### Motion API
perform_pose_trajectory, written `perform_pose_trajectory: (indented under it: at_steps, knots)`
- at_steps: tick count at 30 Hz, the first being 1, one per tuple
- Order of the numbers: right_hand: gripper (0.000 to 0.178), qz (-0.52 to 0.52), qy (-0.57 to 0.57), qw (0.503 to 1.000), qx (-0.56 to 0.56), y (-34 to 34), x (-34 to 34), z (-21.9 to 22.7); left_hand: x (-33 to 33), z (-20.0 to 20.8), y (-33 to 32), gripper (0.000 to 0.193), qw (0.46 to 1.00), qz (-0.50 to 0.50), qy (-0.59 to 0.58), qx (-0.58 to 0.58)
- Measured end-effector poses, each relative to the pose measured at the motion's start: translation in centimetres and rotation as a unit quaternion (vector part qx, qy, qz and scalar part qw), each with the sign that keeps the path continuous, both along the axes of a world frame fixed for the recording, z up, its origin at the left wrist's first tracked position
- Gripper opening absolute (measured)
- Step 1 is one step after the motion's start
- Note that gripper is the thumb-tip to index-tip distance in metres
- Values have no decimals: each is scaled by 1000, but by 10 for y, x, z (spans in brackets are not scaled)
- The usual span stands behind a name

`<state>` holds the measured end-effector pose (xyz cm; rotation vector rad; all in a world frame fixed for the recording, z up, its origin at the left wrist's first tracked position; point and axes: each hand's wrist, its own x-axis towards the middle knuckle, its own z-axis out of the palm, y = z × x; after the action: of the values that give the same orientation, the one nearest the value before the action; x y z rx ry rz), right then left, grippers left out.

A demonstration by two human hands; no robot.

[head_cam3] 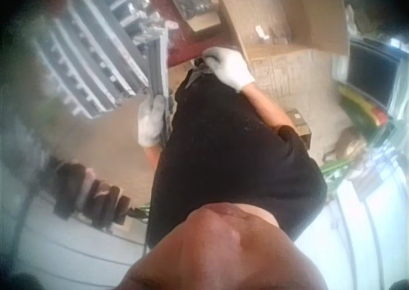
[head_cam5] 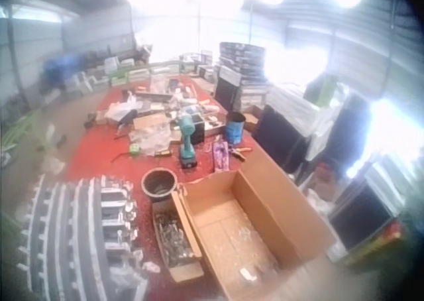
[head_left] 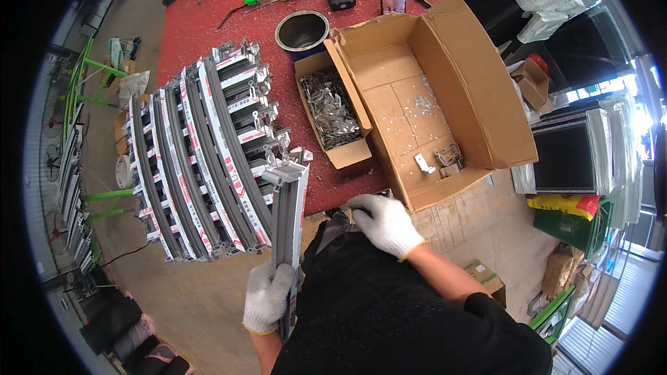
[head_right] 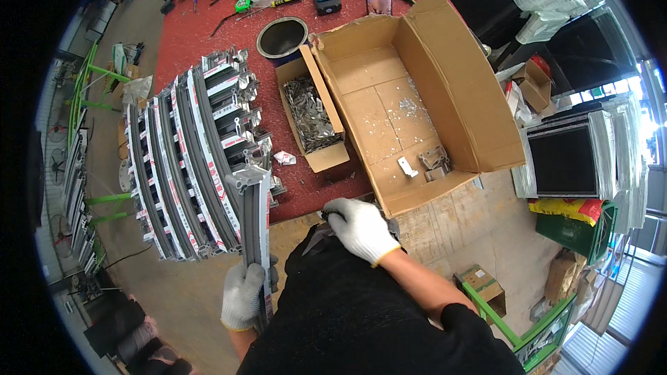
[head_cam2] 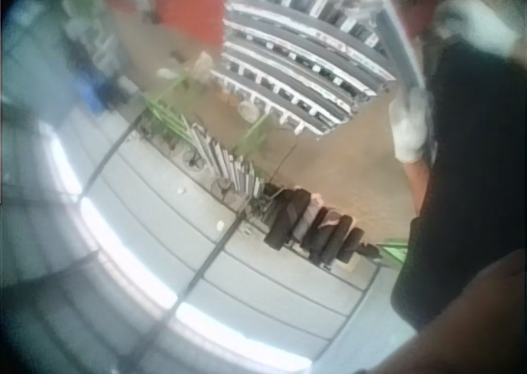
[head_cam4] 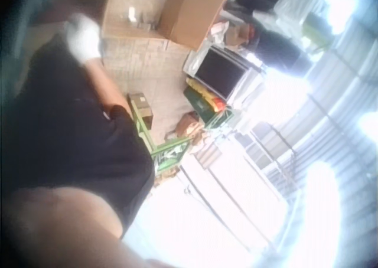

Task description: The person assembles metal frame components by inserting small metal brackets and fasteners into slots on long aluminum extrusions. They repeatedly pick parts from a cardboard box, fit them into the frame, and place the assembled units on a stack on the table.

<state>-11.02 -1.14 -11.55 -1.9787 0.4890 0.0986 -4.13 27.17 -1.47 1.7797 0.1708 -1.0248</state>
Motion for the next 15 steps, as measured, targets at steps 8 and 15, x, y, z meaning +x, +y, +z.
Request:
perform_pose_trajectory:
  at_steps: [8,15]
  knots:
    - [20,-108,-13,970,-217,9,43,-102,4,4,13,64,1000,-13,-15,-23]
    - [27,-51,7,957,-286,6,55,-106,-2,-6,26,46,998,14,-34,-45]
